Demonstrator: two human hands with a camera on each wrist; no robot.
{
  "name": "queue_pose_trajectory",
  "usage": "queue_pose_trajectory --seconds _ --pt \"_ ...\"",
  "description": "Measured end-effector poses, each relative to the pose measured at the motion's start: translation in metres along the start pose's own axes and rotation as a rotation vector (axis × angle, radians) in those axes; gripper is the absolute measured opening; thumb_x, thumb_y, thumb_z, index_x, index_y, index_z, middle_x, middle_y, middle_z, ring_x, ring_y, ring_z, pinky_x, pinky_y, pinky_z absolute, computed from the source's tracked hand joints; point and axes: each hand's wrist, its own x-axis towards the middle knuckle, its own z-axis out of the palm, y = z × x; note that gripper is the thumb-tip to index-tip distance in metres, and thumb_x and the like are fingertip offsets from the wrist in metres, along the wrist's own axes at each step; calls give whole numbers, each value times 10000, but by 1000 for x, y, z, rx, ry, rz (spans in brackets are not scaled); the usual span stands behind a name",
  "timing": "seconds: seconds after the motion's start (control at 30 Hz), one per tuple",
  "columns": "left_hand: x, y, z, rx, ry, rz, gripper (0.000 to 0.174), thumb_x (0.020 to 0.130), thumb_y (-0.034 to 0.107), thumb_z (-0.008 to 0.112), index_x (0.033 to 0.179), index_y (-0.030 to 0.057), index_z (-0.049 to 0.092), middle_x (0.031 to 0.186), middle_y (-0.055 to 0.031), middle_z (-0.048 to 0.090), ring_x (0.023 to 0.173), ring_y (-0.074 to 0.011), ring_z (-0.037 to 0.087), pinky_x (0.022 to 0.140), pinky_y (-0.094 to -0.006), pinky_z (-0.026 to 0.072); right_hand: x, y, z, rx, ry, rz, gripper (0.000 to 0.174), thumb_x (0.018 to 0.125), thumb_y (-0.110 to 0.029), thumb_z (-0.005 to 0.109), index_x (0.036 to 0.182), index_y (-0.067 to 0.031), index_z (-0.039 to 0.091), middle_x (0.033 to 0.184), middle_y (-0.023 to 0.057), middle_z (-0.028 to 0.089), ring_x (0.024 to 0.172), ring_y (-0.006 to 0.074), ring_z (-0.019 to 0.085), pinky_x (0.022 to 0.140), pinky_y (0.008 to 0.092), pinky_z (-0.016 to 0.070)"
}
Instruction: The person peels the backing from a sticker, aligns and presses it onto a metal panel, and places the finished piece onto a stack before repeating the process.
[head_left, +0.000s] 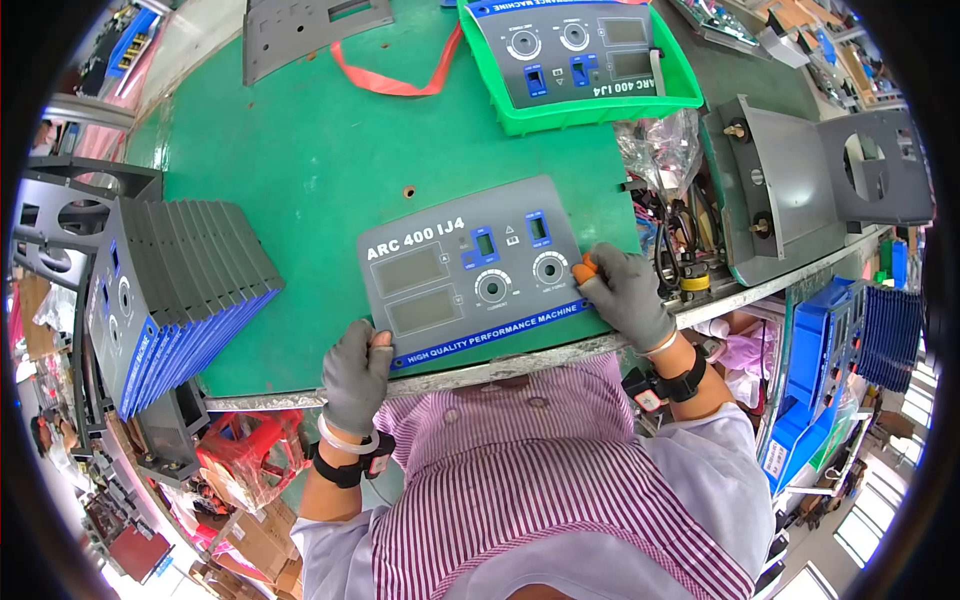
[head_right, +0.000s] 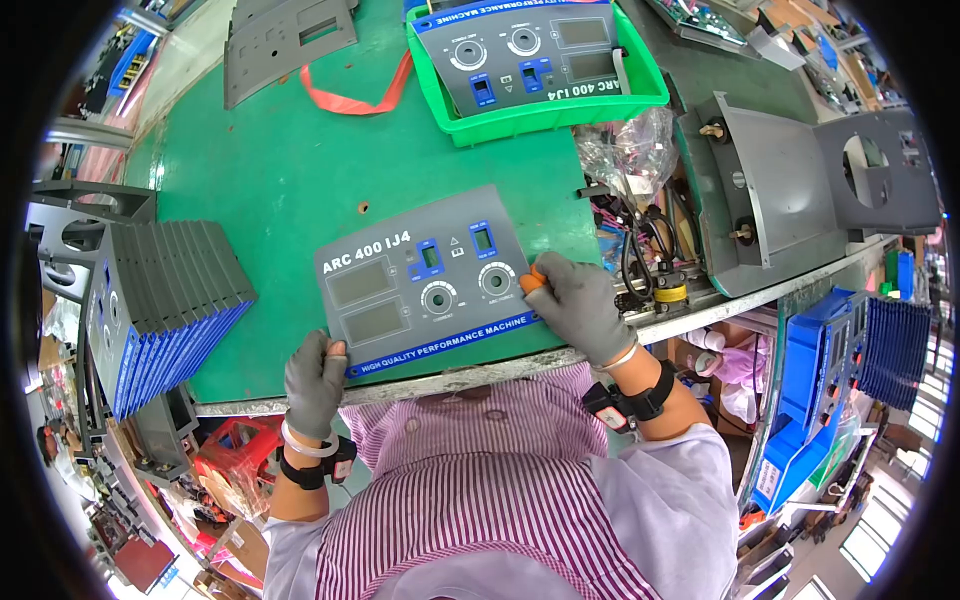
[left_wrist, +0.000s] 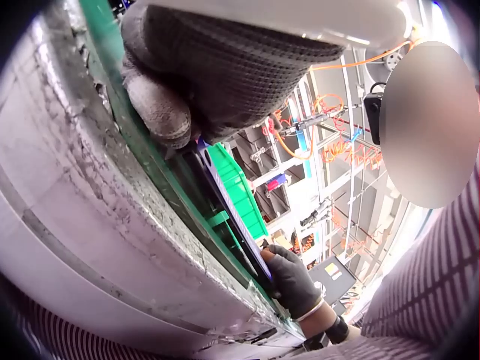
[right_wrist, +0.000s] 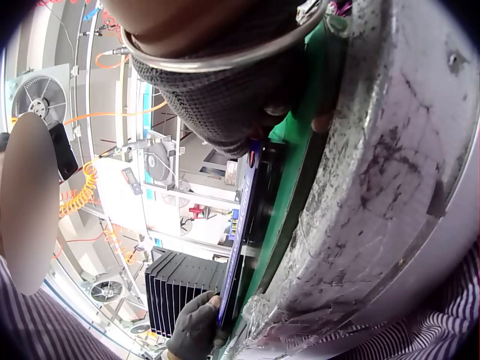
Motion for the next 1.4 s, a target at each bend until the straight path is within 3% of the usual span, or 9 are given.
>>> queue_pose_trajectory --seconds 1.03,1.4 --pt "1 1 -1 10 16 45 197 804 144 613 727 21 481 584 -149 460 512 -308 456 488 -381 366 0 2 -1 -22 -70 46 176 746 -216 632 820 -72 564 574 133 544 545 300 579 510 385 452" --pt "0 1 -1 10 -8 -26 167 801 153 619 755 30 517 601 -147 490 551 -311 505 514 -388 392 0 -1 -2 -54 -78 61 181 756 -238 617 808 -73 565 583 126 552 546 301 577 511 391 447"
